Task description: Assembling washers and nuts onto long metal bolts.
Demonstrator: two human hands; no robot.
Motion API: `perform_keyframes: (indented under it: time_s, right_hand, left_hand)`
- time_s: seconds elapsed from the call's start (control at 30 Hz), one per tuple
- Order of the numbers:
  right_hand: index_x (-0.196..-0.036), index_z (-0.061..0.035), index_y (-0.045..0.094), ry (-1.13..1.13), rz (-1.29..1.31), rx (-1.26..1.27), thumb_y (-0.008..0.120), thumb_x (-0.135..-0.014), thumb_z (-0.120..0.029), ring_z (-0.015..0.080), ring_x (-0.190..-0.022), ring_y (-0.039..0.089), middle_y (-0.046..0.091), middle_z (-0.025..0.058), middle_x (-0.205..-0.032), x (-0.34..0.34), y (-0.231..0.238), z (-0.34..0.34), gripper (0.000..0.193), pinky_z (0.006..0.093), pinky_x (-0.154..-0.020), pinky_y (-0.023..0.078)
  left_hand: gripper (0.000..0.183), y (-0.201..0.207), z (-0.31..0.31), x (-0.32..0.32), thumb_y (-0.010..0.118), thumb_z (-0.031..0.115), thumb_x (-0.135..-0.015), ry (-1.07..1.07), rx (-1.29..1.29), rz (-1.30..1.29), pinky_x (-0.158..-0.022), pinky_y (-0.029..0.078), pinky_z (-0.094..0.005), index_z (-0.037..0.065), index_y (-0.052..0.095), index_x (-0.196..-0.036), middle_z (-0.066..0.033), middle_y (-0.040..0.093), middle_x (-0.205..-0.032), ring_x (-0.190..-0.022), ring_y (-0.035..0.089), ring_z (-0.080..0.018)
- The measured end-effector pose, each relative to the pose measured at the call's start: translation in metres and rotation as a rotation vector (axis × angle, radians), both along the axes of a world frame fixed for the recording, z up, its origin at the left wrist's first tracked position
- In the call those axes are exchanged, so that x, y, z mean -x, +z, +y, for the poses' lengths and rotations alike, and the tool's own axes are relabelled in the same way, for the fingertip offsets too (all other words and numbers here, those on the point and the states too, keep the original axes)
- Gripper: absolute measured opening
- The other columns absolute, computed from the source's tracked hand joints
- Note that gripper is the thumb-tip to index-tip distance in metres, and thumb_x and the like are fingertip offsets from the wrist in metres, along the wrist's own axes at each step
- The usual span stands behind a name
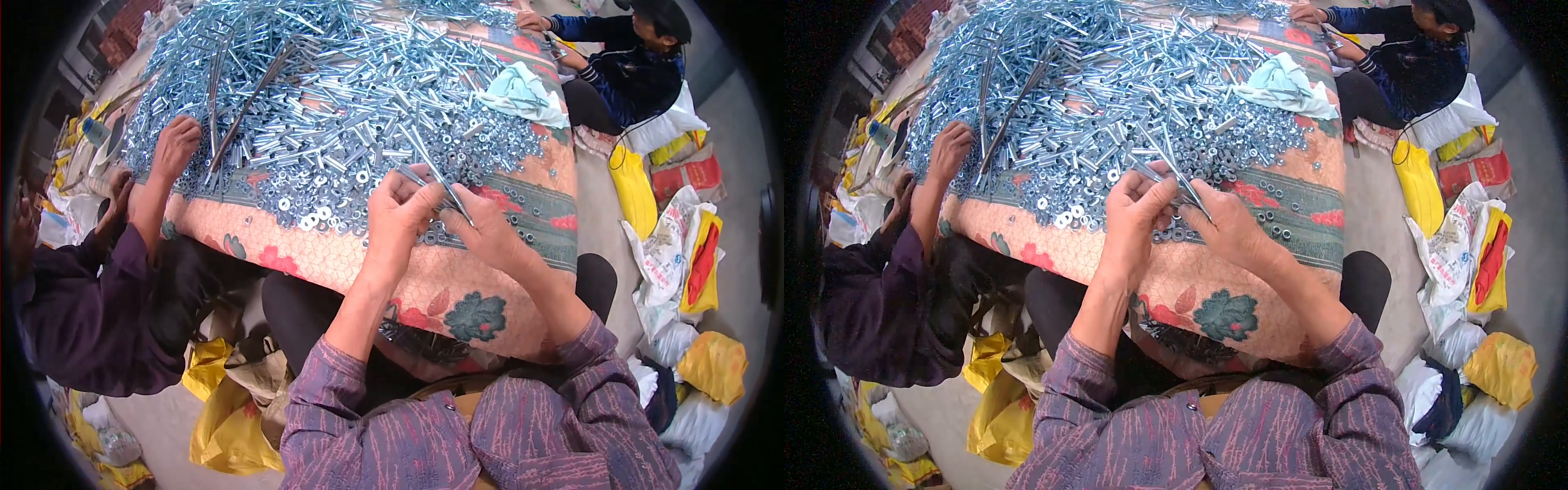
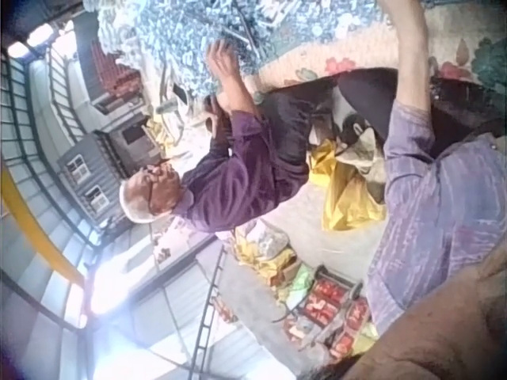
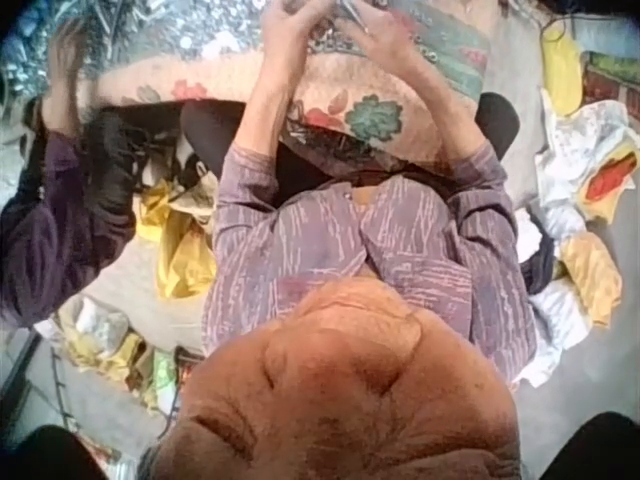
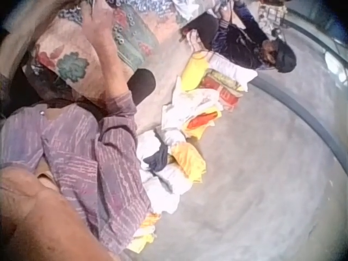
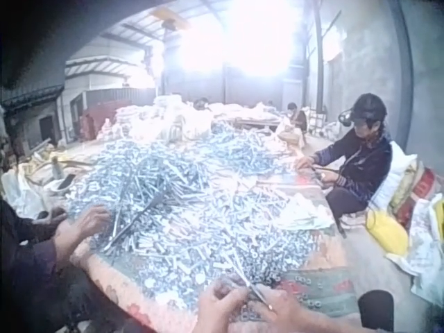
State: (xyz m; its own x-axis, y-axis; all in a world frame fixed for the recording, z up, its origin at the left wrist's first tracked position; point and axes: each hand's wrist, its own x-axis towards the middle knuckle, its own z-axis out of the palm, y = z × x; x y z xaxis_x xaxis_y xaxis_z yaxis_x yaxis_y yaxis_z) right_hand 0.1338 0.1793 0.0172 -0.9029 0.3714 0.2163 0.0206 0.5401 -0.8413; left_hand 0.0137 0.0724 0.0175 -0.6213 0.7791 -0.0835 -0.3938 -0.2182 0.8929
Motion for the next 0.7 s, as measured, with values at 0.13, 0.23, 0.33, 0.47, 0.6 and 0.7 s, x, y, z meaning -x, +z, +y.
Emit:
perform_keyframes:
  time_s: [0.13, 0.23, 0.33, 0.47, 0.6, 0.7]
  right_hand:
    - [-0.107, 0.0017, 0.049, -0.004, 0.007, -0.139, 0.053, -0.093, -0.015, 0.0392, -0.077, 0.060, 0.059, 0.0215, -0.083, 0.000, -0.005, -0.001, 0.022, 0.0414, -0.066, 0.046]
    - [-0.107, 0.0019, 0.049, 0.009, 0.031, -0.062, 0.053, -0.093, -0.017, 0.0369, -0.074, 0.059, 0.057, 0.0214, -0.082, -0.001, -0.002, -0.003, 0.023, 0.0410, -0.066, 0.045]
    - [-0.106, 0.0020, 0.049, 0.026, -0.016, 0.097, 0.055, -0.094, -0.020, 0.0283, -0.069, 0.057, 0.056, 0.0158, -0.076, 0.000, 0.005, -0.001, 0.026, 0.0394, -0.064, 0.045]
    - [-0.106, 0.0005, 0.049, 0.060, -0.065, 0.191, 0.055, -0.095, -0.023, 0.0132, -0.069, 0.052, 0.051, 0.0057, -0.075, -0.001, 0.013, 0.003, 0.026, 0.0312, -0.061, 0.044]
    - [-0.108, -0.0009, 0.049, 0.037, -0.014, 0.471, 0.050, -0.099, -0.023, 0.0087, -0.071, 0.048, 0.049, 0.0024, -0.079, 0.000, 0.018, -0.004, 0.024, 0.0251, -0.062, 0.042]
    - [-0.111, -0.0011, 0.049, 0.014, 0.097, 0.459, 0.048, -0.100, -0.025, 0.0083, -0.073, 0.047, 0.050, 0.0015, -0.082, -0.003, 0.023, -0.005, 0.026, 0.0241, -0.062, 0.042]
  left_hand:
    - [0.032, -0.005, 0.005, 0.006, 0.072, 0.009, -0.080, 0.019, 0.029, -0.227, -0.039, 0.026, -0.0192, -0.001, 0.056, -0.106, 0.0018, 0.055, -0.069, -0.044, 0.041, -0.0047]
    - [0.031, -0.008, 0.006, 0.008, 0.072, 0.006, -0.079, -0.023, -0.001, -0.292, -0.038, 0.026, -0.0186, 0.000, 0.056, -0.105, 0.0008, 0.057, -0.072, -0.043, 0.040, -0.0043]
    - [0.030, -0.008, 0.008, 0.004, 0.071, 0.003, -0.078, 0.003, -0.093, -0.330, -0.039, 0.027, -0.0175, 0.001, 0.056, -0.105, -0.0005, 0.059, -0.075, -0.045, 0.042, -0.0041]
    - [0.033, 0.004, 0.010, 0.000, 0.070, -0.001, -0.078, 0.073, -0.135, -0.200, -0.041, 0.033, -0.0163, 0.001, 0.057, -0.108, -0.0012, 0.062, -0.080, -0.051, 0.048, -0.0038]
    - [0.033, 0.016, 0.014, -0.009, 0.069, -0.001, -0.080, 0.124, -0.154, -0.009, -0.047, 0.042, -0.0171, 0.001, 0.057, -0.111, -0.0004, 0.062, -0.081, -0.058, 0.055, -0.0040]
    - [0.030, 0.038, 0.012, -0.016, 0.068, -0.001, -0.081, 0.011, -0.236, 0.096, -0.054, 0.046, -0.0190, 0.001, 0.058, -0.110, 0.0002, 0.061, -0.079, -0.062, 0.057, -0.0046]
